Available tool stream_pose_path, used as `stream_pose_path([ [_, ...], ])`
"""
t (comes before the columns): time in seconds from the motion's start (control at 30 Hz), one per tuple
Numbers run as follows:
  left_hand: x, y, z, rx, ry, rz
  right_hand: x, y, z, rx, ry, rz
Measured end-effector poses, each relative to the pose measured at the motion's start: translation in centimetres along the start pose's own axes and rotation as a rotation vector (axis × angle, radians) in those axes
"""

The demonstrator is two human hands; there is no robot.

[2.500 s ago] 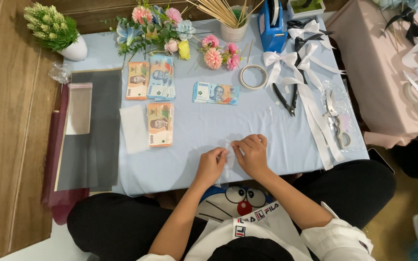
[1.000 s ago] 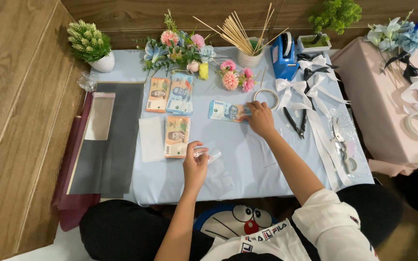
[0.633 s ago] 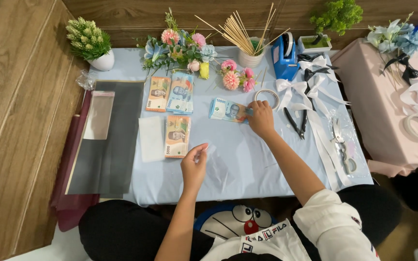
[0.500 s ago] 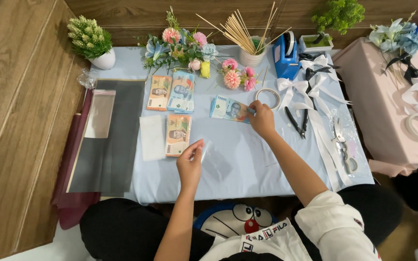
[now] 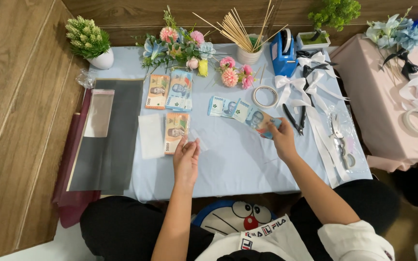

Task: Arranging banknotes and inserting them into plastic sleeves to prepare for a money bouquet.

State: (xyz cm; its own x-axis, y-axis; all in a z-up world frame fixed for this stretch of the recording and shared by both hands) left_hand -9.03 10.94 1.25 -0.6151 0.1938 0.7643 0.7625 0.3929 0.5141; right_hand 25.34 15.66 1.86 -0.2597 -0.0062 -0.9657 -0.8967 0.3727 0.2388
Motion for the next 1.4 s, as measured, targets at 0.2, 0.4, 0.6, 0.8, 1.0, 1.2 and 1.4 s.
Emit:
stream_pose_path([
  [0.2,-3.9,0.2,0.9,-0.071,-0.016,0.042,-2.9,-0.3,-7.7,-0.026,-0.219,-0.212],
  [0.4,-3.8,1.0,-1.3,-0.032,0.001,0.093,-3.8,1.8,-14.2,-0.120,-0.625,-0.299],
  [0.6,-2.3,2.7,-1.9,-0.081,0.029,0.067,-7.3,3.8,-17.2,-0.178,-0.798,-0.328],
  [0.8,3.7,5.2,-0.5,-0.028,0.234,0.497,-1.8,-0.3,-11.7,-0.049,-0.549,-0.296],
  [1.0,4.3,7.5,0.4,-0.015,0.348,0.572,-5.0,1.7,-14.2,-0.029,-0.669,-0.304],
  [1.2,-1.0,7.2,-1.8,-0.055,0.162,0.372,-4.0,4.8,-18.8,-0.306,-0.944,-0.457],
  [1.4,-1.8,7.6,-2.6,-0.108,0.133,0.170,-4.1,6.8,-20.8,-0.398,-1.048,-0.520],
])
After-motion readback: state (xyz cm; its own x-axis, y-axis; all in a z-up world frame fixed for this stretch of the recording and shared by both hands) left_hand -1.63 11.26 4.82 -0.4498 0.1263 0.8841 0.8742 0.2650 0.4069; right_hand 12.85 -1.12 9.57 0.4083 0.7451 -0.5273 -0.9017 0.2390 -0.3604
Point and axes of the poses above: each hand's wrist, its own z-axis towards the middle knuckle, its own y-axis out of the palm, x = y × z, the point moved 7 cm from there along z, towards the middle knuckle, and after that the axes turned 10 degrees about z, right-handed, at the moved point
